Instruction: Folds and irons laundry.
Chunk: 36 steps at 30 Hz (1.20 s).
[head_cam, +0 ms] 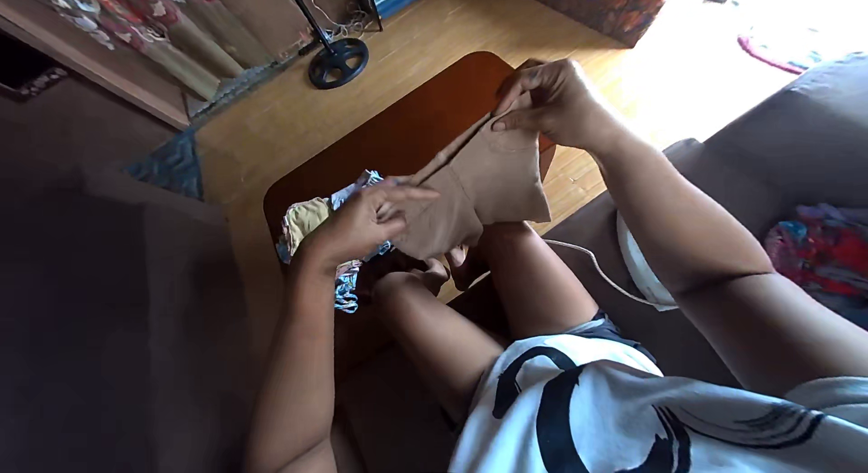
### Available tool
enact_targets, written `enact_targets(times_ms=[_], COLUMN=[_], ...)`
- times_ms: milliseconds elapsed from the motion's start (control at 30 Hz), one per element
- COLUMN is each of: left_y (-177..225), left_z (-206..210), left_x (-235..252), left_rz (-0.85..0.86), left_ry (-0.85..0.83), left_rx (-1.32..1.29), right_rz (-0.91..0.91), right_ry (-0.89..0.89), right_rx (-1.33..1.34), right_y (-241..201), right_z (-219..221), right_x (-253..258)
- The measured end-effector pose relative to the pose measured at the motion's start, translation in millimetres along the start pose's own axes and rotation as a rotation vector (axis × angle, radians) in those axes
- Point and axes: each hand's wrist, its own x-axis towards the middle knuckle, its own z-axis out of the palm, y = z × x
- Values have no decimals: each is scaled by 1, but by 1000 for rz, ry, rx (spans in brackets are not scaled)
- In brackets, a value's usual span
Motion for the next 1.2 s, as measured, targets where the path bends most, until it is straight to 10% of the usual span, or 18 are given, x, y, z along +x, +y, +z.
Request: enact_targets(times_ms=[167,467,600,733,833,1067,1200], left_y=[27,18,6,8,12,18,16], left_z=[-6,13,23,35,33,10,8], left_x=[5,24,28,32,22,-15,-21], left_rz=[-221,-266,-391,-377,-326,-267,-197], left_ry=[-317,-162,100,231,272,323,325], left_rx=[250,326,-54,-114,142,309,351], right_rz=[-33,-79,-129,-193,-152,154,340], right_ry=[-74,80,184,-98,-187,275,145], right_rx=[131,-175,-20,39,217,232,327], right_y=[-17,-37,-74,-77,-72,-7,18], right_z=[15,43,120,192,194,163,147], right_x=[-7,-11,-49,-80,-95,-115,-116])
